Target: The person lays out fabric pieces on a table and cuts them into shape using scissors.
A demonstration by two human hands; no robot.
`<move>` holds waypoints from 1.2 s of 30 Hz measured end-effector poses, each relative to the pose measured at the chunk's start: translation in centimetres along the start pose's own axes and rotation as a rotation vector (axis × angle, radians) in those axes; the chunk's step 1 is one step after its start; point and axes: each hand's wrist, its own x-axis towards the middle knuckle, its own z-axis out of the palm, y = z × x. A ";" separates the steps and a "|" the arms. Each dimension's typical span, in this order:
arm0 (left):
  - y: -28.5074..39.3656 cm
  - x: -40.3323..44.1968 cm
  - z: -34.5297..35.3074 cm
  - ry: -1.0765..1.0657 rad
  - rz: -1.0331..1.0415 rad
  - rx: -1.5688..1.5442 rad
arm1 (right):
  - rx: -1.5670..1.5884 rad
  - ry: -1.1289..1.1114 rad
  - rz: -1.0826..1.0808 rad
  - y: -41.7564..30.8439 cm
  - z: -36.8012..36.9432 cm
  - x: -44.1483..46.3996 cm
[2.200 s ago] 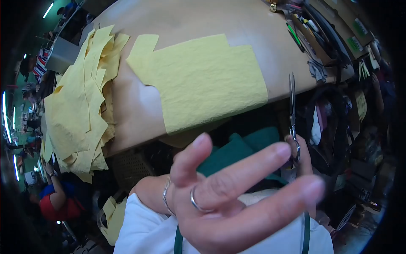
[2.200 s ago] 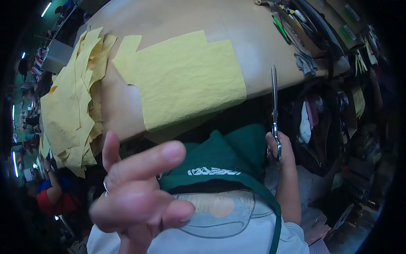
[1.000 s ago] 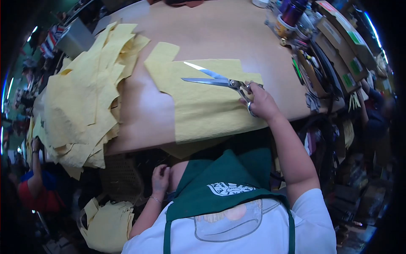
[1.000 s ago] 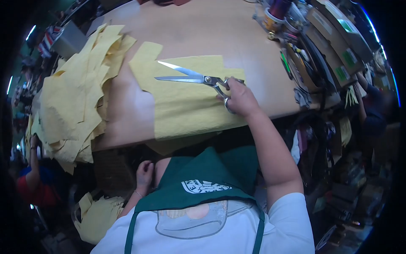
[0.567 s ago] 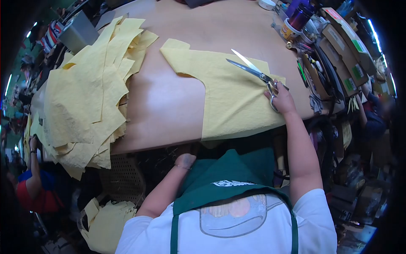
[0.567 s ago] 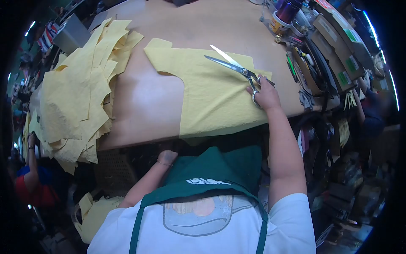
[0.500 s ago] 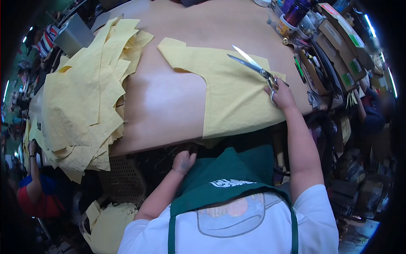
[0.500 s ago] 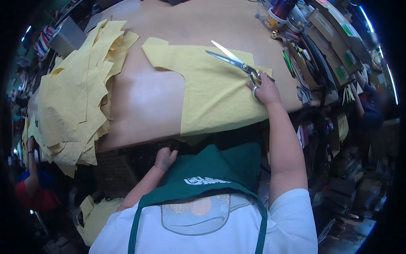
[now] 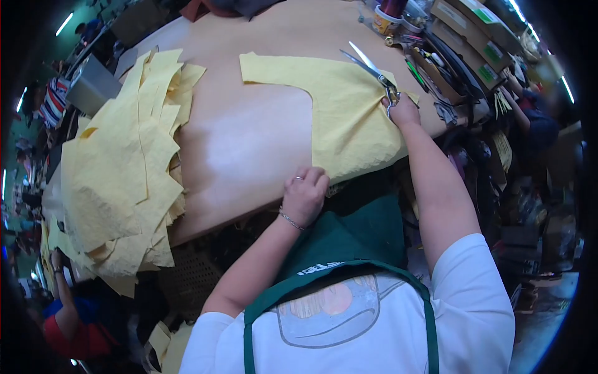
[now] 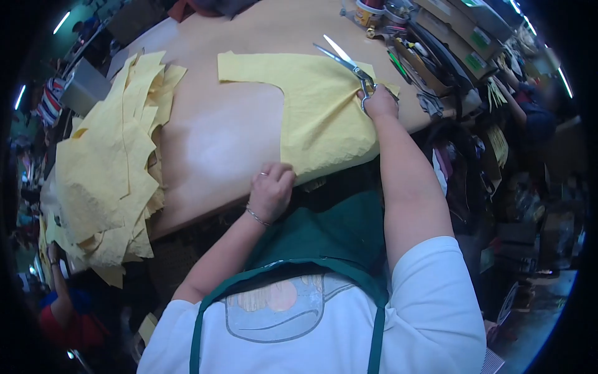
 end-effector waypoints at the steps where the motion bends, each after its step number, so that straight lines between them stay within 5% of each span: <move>1: -0.1 0.0 0.3 -0.037 0.040 -0.040 | -0.005 -0.034 0.024 -0.1 -0.4 -0.3; 7: -1.1 1.2 -1.9 -0.005 -0.303 -0.173 | -0.047 -0.125 0.093 -0.9 -2.1 -1.5; 11: 0.3 -1.3 -1.9 -0.039 -0.190 0.215 | -0.031 -0.147 0.122 -1.2 -2.3 -1.2; 18: -1.6 -0.2 -0.2 0.142 -0.038 -0.251 | 0.008 -0.099 0.049 -0.2 -1.8 -0.6; 21: -2.2 2.8 -1.6 0.055 -0.360 -0.346 | 0.070 -0.059 0.050 0.5 -1.5 -0.6; 25: -12.1 10.9 -7.1 -0.302 -0.150 0.042 | 0.120 -0.124 0.124 0.5 -1.6 -0.3; 26: -14.2 12.9 -8.9 -0.382 -0.330 -0.044 | 0.129 -0.142 0.131 0.2 -1.6 -0.6; 27: -14.8 14.4 -10.9 -0.393 -0.213 0.358 | 0.157 -0.133 0.108 -0.1 -1.5 -1.6; 29: -16.1 15.3 -12.9 -0.290 -0.242 0.713 | 0.207 -0.147 0.055 -0.8 -2.3 -4.7; 32: -14.3 14.9 -13.2 0.050 -0.250 0.748 | 0.295 -0.116 -0.017 -0.4 -2.7 -8.7; 36: -10.5 8.3 -8.5 -0.128 -0.314 0.151 | 0.336 -0.100 -0.064 0.9 -4.1 -8.6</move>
